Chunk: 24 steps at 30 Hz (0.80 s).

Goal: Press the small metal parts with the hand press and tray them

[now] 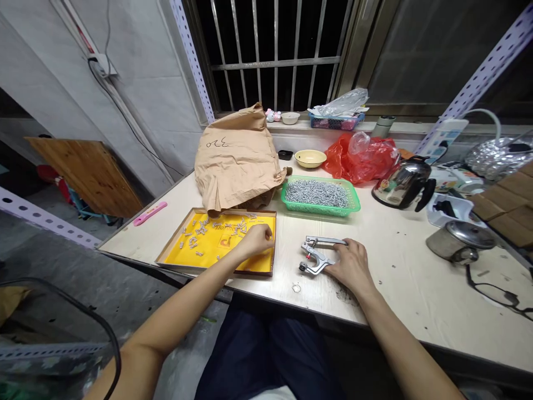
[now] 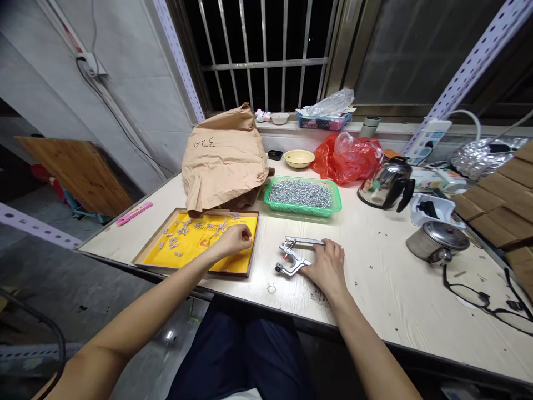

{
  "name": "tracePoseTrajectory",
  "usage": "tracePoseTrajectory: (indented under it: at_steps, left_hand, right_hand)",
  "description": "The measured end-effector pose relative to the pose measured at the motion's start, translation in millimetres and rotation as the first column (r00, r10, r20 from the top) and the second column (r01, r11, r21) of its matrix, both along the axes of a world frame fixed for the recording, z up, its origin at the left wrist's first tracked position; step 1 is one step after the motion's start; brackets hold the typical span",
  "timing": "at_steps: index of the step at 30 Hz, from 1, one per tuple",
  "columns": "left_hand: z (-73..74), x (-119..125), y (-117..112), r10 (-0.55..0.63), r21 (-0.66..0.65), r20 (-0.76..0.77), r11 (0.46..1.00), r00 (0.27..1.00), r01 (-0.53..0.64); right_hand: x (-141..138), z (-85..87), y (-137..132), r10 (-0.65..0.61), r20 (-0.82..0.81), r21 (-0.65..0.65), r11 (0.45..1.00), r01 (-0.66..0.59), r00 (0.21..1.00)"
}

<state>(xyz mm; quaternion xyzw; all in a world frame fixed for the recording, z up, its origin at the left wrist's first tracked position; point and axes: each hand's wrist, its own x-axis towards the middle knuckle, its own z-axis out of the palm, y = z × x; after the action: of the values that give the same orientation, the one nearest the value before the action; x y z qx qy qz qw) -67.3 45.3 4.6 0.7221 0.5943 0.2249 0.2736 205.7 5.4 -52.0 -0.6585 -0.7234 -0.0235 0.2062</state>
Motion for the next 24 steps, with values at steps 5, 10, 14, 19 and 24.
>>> tracePoseTrajectory:
  at_steps: [5,10,14,19,24]
  left_hand:
    - [7.6,33,-28,0.231,-0.313,0.645,0.950,0.729,-0.025]
    - [-2.1,73,-43,0.343,-0.401,0.745,0.916,0.572,-0.025]
    - [-11.3,94,-33,0.340,-0.365,0.744,0.928,0.576,-0.076]
    - [-9.9,115,-7,0.304,-0.331,0.766,0.942,0.566,-0.058]
    - [-22.1,123,5,0.326,-0.398,0.781,0.917,0.533,0.023]
  right_hand:
    - [-3,6.9,-1,0.025,0.006,0.038,0.999,-0.026,1.000]
    - [-3,12.3,-1,-0.013,0.031,0.039,0.999,0.011,0.999]
    - [7,30.0,3,-0.019,0.094,0.092,0.996,0.010,0.995]
    - [24,58.2,19,-0.037,0.181,0.217,0.976,-0.003,0.983]
    - [27,58.1,33,-0.056,0.193,0.249,0.968,0.006,0.980]
